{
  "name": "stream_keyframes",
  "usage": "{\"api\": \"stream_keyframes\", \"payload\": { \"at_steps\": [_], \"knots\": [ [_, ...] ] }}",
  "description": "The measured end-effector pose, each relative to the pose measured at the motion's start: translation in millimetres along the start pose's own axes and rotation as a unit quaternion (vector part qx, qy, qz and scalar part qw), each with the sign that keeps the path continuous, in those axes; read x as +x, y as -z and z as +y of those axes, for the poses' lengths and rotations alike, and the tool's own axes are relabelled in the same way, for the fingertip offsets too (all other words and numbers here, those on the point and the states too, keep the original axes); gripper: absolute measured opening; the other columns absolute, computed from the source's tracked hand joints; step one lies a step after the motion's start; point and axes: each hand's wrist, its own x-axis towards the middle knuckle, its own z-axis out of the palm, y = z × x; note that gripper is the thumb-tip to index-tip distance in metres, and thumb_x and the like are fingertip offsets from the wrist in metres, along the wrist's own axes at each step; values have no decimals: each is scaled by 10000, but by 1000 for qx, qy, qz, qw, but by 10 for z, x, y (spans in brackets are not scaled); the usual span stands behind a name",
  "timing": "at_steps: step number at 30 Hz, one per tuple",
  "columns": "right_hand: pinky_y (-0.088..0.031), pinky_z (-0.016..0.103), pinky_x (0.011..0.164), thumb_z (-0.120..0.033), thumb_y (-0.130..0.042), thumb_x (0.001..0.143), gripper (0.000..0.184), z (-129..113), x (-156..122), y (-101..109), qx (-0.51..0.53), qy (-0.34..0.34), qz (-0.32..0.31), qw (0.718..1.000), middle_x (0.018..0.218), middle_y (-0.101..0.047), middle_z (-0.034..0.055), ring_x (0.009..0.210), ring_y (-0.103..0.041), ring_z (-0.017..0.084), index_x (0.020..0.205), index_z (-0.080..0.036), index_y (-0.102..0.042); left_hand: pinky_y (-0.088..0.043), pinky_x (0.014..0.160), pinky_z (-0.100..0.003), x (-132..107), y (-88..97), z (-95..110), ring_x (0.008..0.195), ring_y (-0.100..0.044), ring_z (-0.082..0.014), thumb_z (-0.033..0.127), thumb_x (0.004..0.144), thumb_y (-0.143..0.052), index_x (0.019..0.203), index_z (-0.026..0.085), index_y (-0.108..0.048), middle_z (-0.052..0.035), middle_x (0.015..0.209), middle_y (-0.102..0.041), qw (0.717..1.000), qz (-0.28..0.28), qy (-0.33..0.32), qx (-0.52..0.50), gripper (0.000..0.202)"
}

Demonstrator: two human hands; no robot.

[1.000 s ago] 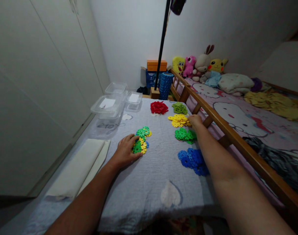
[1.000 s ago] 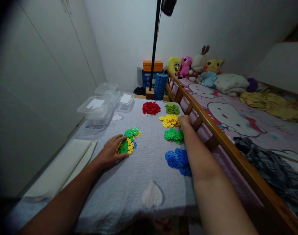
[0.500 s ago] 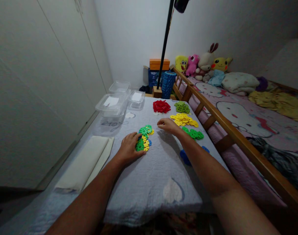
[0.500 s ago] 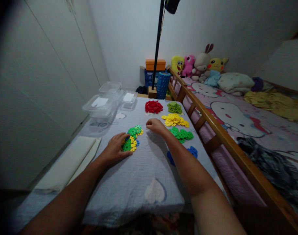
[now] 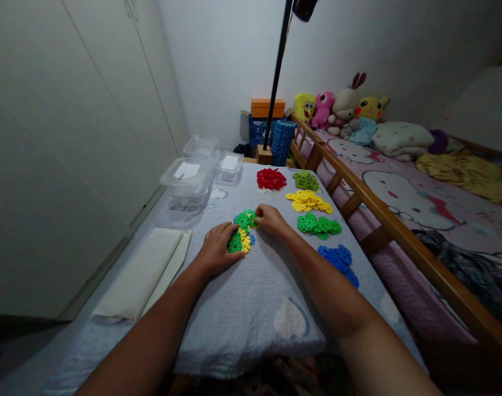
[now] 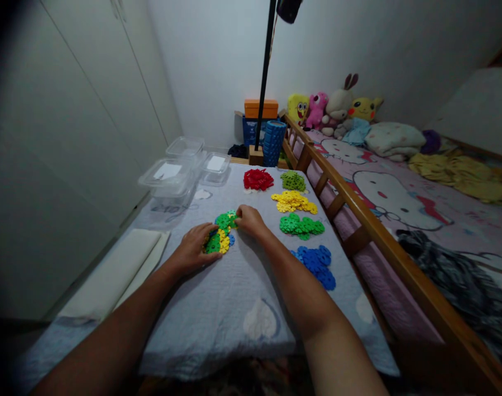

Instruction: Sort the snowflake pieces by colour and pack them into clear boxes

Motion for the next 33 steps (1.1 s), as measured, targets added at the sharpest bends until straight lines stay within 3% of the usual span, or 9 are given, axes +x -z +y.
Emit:
{"api": "stream_keyframes", "payload": {
  "at_steps": [7, 13, 17, 20, 25, 33],
  "knots": [
    [-358, 224, 631, -111, -638, 716, 78, 211, -215, 196, 124, -32, 35, 991, 684, -598, -45, 678, -530, 116, 699, -181, -608, -394, 1140, -535, -3, 1, -5, 1362, -506, -356, 429, 711, -785, 1371, 231, -550, -147, 1462, -551, 1000, -2, 1, 3, 728],
    [-369, 229, 606, -230, -639, 692, 60, 475, -449, 560, 211, -45, 73, 974, 638, -556, -58, 614, -494, 113, 706, -191, -596, -387, 1146, -541, -6, 3, -26, 1371, -499, -358, 456, 731, -777, 1381, 221, -543, -158, 1479, -538, 1000, -8, -1, 7, 729],
    [-382, 247, 617, -252, -615, 708, 63, 747, -603, 826, 191, -90, 152, 965, 654, -579, -38, 623, -512, 128, 702, -192, -598, -392, 1147, -524, 3, -19, -50, 1370, -502, -353, 482, 750, -762, 1380, 208, -545, -162, 1474, -541, 1000, -2, -9, 11, 720],
    [-389, 255, 639, -211, -610, 705, 29, 916, -688, 932, 132, -119, 172, 969, 664, -608, -23, 654, -551, 143, 692, -186, -619, -385, 1153, -517, 4, -42, -70, 1376, -498, -345, 497, 772, -741, 1391, 199, -536, -165, 1476, -537, 1000, -2, -7, 13, 717],
    [-392, 248, 662, -148, -596, 729, 68, 1019, -736, 857, 66, -118, 141, 981, 704, -652, -13, 691, -591, 147, 716, -185, -651, -366, 1165, -508, -6, -49, -78, 1391, -480, -343, 528, 786, -720, 1399, 183, -528, -174, 1484, -524, 1000, -4, 0, 8, 730],
    [-399, 272, 738, -103, -608, 787, 141, 858, -673, 647, -96, -100, 100, 985, 818, -726, 49, 791, -616, 179, 780, -192, -717, -369, 1151, -522, -10, -33, -43, 1369, -492, -343, 542, 782, -710, 1378, 214, -539, -156, 1470, -536, 1000, 3, 0, 3, 701]
  ]
}}
